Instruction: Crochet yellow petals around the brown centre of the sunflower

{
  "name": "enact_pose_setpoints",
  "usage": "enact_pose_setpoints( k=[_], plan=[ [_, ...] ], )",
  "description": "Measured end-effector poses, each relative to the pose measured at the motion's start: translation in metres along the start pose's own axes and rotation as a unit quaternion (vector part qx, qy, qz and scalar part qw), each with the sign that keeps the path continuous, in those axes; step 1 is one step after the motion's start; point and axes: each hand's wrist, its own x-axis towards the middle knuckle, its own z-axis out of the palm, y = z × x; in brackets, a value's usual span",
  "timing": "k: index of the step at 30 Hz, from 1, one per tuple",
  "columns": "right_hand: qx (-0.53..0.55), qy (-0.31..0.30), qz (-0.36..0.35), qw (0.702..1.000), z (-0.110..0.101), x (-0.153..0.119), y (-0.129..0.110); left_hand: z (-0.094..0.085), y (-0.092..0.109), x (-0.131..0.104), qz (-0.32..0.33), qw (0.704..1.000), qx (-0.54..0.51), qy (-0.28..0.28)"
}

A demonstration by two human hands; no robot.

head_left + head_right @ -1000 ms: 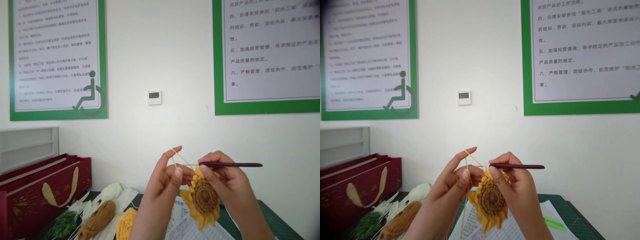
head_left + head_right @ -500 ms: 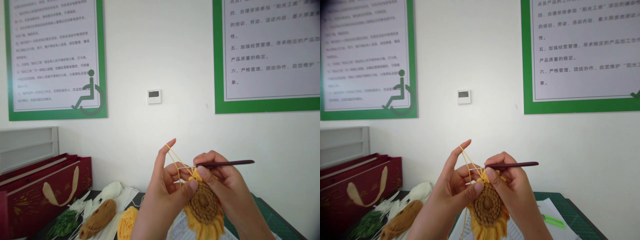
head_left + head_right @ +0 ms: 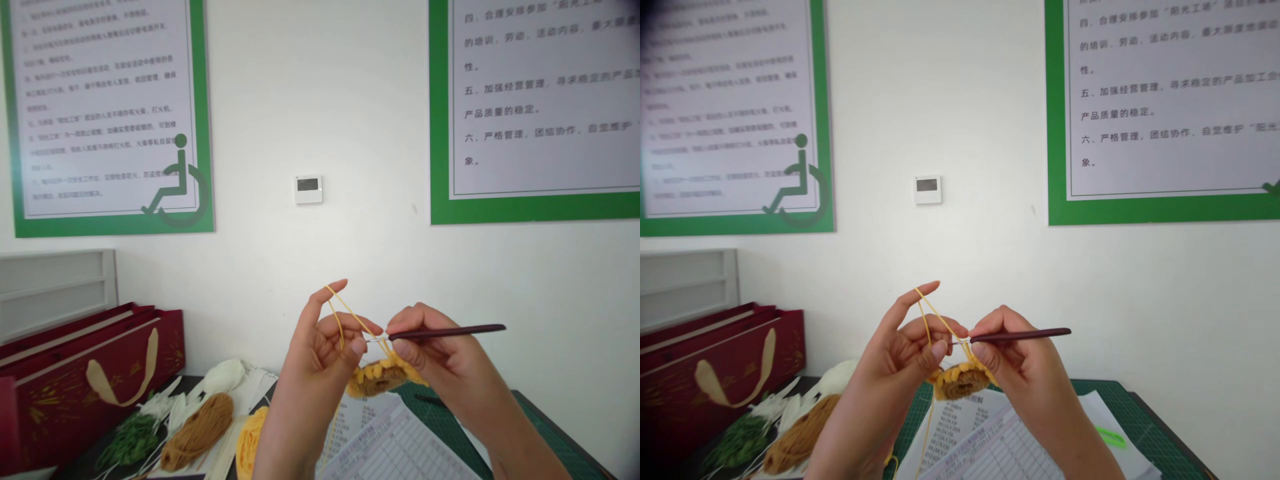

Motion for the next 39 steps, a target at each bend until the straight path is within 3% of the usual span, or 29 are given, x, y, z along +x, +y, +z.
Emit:
enact_pose_setpoints(
  k=[7,13,21,29,32,34,37,39],
  plan=[
    [0.014,0.03,0.027,0.999,0.001,-0.001,-0.007,-0.006,0.0,0.004,0.022,1.0,-0.019,-0.005],
    [-0.002,0.006,0.042,0.999,-0.002,0.001,0.0,-0.003,0.0,0.004,0.101,0.988,0.049,0.105],
    [-0.013,-0.01,0.064,0.998,-0.006,0.004,0.008,-0.015,-0.002,0.01,0.178,0.967,0.056,0.171],
    [-0.011,0.024,0.076,0.997,-0.013,0.004,0.002,-0.028,0.0,0.01,0.289,0.916,0.131,0.245],
    [-0.012,0.034,0.067,0.997,-0.015,0.003,0.001,-0.029,-0.001,0.01,0.317,0.911,0.145,0.222],
    [-0.01,0.03,0.067,0.997,-0.014,0.002,0.002,-0.029,0.001,0.009,0.314,0.927,0.119,0.166],
    [-0.009,0.016,0.068,0.998,-0.013,0.003,0.006,-0.03,0.008,0.004,0.234,0.971,0.006,0.038],
    [-0.022,0.011,0.061,0.998,-0.014,0.003,0.008,-0.033,0.012,0.0,0.218,0.976,0.01,0.008]
  ],
)
